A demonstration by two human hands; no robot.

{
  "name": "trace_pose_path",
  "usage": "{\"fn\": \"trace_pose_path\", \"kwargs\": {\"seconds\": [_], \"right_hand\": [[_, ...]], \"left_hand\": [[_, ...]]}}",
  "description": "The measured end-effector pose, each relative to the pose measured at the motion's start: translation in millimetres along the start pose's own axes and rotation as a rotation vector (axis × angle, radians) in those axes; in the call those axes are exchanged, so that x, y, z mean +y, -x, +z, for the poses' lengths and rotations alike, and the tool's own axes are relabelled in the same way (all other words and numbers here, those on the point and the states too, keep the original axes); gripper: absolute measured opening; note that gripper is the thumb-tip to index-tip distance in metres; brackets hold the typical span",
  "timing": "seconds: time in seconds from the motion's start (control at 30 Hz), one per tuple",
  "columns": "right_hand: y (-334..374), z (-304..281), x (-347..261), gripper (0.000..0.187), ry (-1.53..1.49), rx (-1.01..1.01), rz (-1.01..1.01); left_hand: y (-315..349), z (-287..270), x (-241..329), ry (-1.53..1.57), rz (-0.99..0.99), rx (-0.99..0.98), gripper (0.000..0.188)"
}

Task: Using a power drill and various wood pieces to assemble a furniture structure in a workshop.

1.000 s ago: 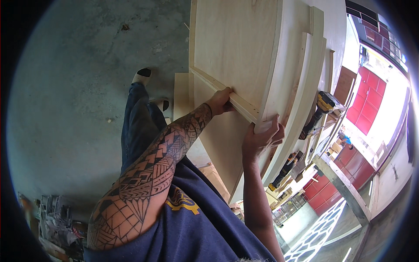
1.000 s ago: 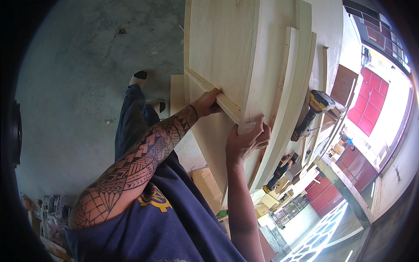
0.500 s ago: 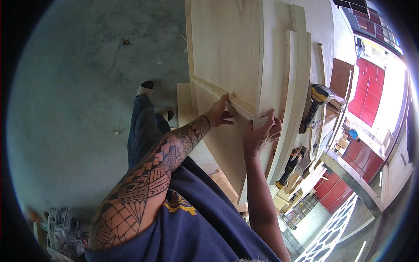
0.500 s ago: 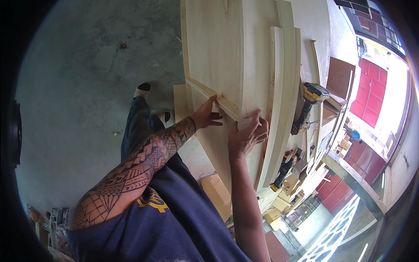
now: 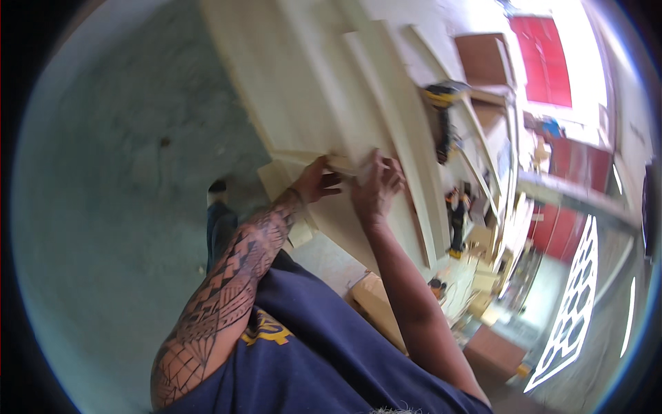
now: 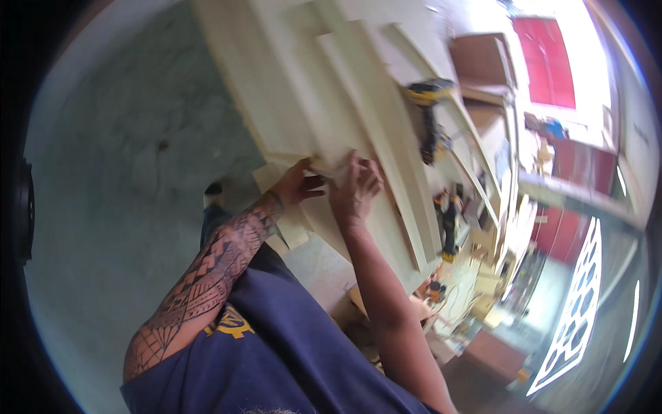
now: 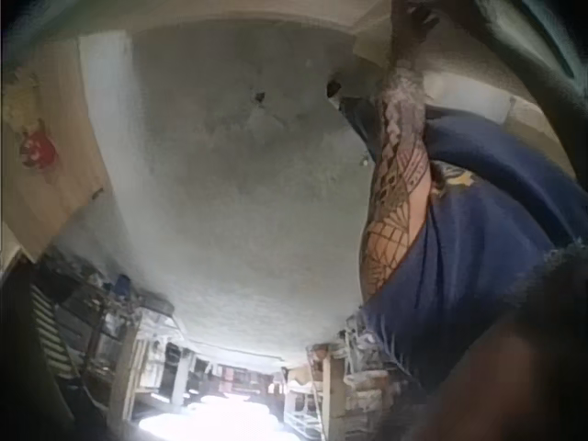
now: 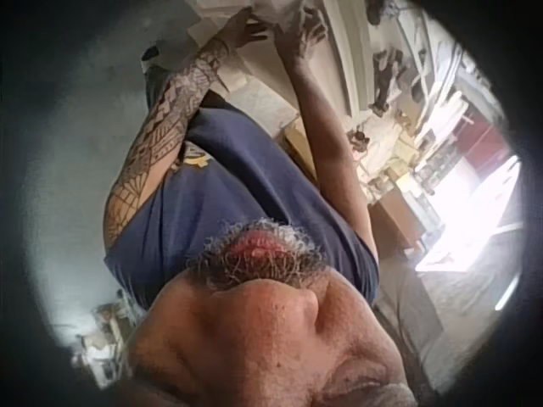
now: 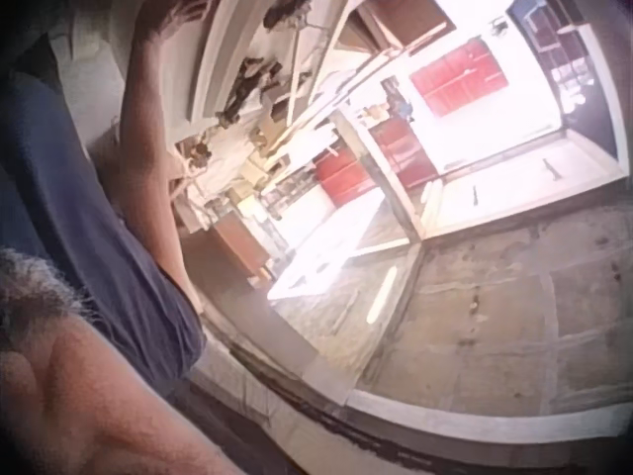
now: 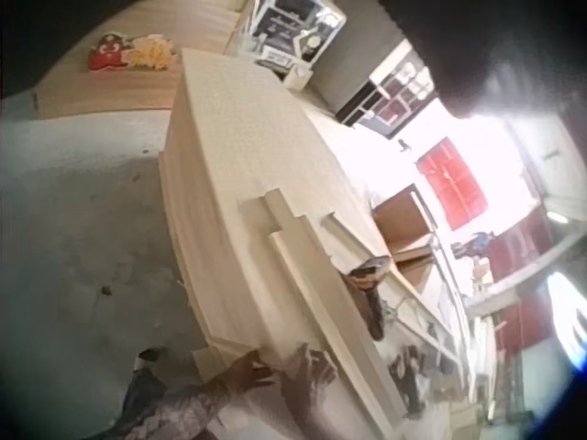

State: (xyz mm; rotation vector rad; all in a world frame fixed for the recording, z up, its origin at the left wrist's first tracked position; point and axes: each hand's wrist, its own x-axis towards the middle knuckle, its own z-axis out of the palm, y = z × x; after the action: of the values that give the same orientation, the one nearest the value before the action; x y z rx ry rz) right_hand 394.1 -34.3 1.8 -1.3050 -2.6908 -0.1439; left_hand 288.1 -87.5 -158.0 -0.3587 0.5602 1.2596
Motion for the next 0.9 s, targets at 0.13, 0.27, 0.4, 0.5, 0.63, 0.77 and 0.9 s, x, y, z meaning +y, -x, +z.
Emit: {"fn": "trace_pose_path", "kwargs": {"seconds": [0.13,0.27,0.4,0.5,0.63,0.77,0.9], "right_hand": [[-3,1,-15,0.097,0.009,-0.031,0.039],[-5,-7,-23,0.094,-0.073,-0.014,0.055],[3,1,-15,0.097,0.051,0.04,0.114],[12,-8,-23,0.097,-0.117,0.013,0.167],[35,-40,-14,0.086,-0.701,0.106,0.198],[35,-67,64,0.056,-0.665,0.412,0.284],[-5,-63,184,0.035,-0.573,0.454,0.441]], "left_hand": [[21,-24,22,-0.082,-0.061,0.325,0.058],[56,-56,50,-0.365,0.001,0.383,0.063],[81,-49,69,-0.527,-0.028,0.376,0.058],[110,-33,71,-0.606,0.052,0.396,0.048],[120,17,75,-0.944,0.437,0.215,0.036],[100,126,90,-1.492,0.987,-0.046,0.03],[43,277,86,-1.897,1.353,-0.358,0.048]]}}
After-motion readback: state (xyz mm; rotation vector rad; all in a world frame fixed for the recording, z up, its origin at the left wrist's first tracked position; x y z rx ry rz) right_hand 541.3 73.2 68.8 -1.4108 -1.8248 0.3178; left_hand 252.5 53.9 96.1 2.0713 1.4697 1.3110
